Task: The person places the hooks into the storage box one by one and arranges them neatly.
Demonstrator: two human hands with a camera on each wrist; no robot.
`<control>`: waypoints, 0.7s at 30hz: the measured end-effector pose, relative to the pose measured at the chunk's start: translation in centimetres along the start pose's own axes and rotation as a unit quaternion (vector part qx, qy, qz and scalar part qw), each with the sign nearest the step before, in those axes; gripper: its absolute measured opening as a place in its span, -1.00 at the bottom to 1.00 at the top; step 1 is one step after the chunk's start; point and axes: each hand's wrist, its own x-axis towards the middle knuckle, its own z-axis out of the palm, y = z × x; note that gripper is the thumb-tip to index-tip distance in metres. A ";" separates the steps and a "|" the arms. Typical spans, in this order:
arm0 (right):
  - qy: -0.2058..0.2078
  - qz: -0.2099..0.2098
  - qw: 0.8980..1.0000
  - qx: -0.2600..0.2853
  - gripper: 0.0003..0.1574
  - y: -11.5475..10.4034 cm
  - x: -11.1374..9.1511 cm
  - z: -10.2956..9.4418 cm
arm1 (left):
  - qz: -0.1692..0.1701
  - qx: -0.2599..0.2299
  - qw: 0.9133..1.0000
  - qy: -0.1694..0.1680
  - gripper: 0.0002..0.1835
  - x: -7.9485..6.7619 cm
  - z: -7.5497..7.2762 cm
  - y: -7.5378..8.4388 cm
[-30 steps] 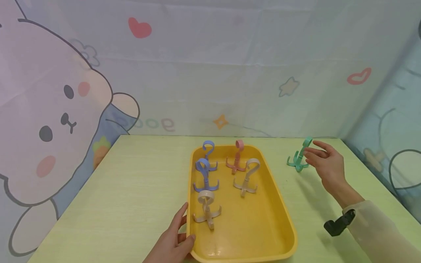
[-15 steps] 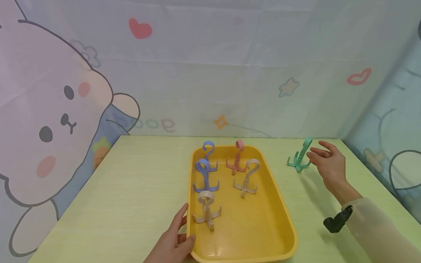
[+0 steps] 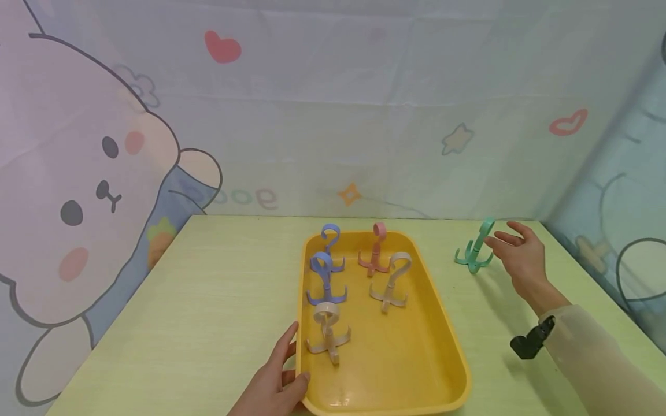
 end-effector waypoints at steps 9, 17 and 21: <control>-0.022 0.007 1.000 0.017 0.16 0.0 0.8 0.3 | 0.001 0.012 1.000 0.003 -0.02 0.0 -0.1 0.0; -0.036 0.014 0.999 0.014 0.16 0.5 1.7 0.6 | -0.002 0.014 1.000 0.005 -0.02 0.0 -0.1 0.1; -0.038 0.022 0.999 0.022 0.17 0.5 1.9 0.8 | 0.001 0.011 1.000 0.003 -0.02 0.0 -0.1 0.1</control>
